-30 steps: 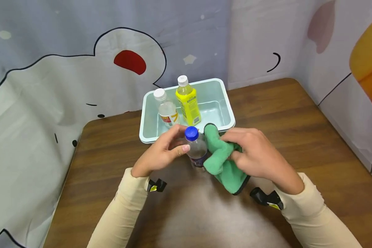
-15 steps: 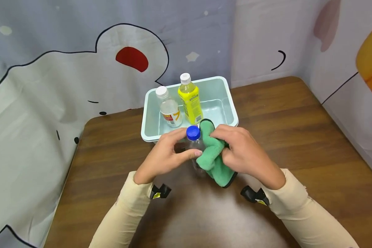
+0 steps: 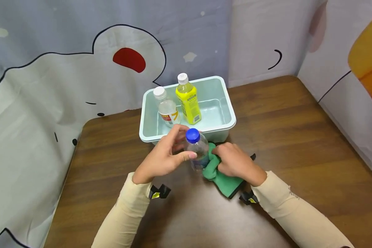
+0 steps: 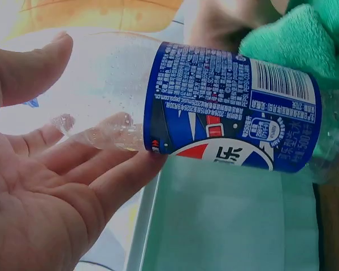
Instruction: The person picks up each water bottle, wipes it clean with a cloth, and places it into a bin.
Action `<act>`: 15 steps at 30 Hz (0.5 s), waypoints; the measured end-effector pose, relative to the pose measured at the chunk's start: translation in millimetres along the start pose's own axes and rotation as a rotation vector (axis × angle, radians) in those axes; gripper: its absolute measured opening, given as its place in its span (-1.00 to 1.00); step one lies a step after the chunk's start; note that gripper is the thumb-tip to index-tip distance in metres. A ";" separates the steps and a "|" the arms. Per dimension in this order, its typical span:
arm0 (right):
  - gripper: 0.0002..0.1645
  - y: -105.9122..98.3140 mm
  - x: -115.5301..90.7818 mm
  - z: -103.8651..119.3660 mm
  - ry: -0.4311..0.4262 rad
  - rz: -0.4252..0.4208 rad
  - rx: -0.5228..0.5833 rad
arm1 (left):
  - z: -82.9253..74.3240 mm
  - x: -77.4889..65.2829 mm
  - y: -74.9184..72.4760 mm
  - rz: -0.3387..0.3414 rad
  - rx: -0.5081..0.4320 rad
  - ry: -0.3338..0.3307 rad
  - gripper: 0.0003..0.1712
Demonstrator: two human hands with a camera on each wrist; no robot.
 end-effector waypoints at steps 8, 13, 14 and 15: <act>-0.59 -56.3 -18.8 19.3 -0.089 -0.159 0.065 | -3.0 -5.3 -7.1 0.010 0.208 -0.005 -0.39; -0.50 -81.5 -26.7 31.8 -0.157 -0.341 0.141 | -5.9 -7.7 -2.2 -0.037 0.255 -0.015 -0.21; -0.49 -84.8 -27.6 33.7 -0.173 -0.374 0.154 | -6.3 -7.2 -1.2 -0.046 0.252 -0.007 -0.20; -0.49 -87.3 -28.0 35.2 -0.186 -0.400 0.163 | -6.9 -6.7 -0.7 -0.055 0.254 0.005 -0.21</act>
Point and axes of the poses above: each hand's wrist, its own x-axis towards the middle knuckle, its own y-axis out of the palm, z = x × y, the point moved 7 cm from there along x, towards the middle knuckle, and after that the axes turned 4 degrees about -x, right-handed, at the moved point
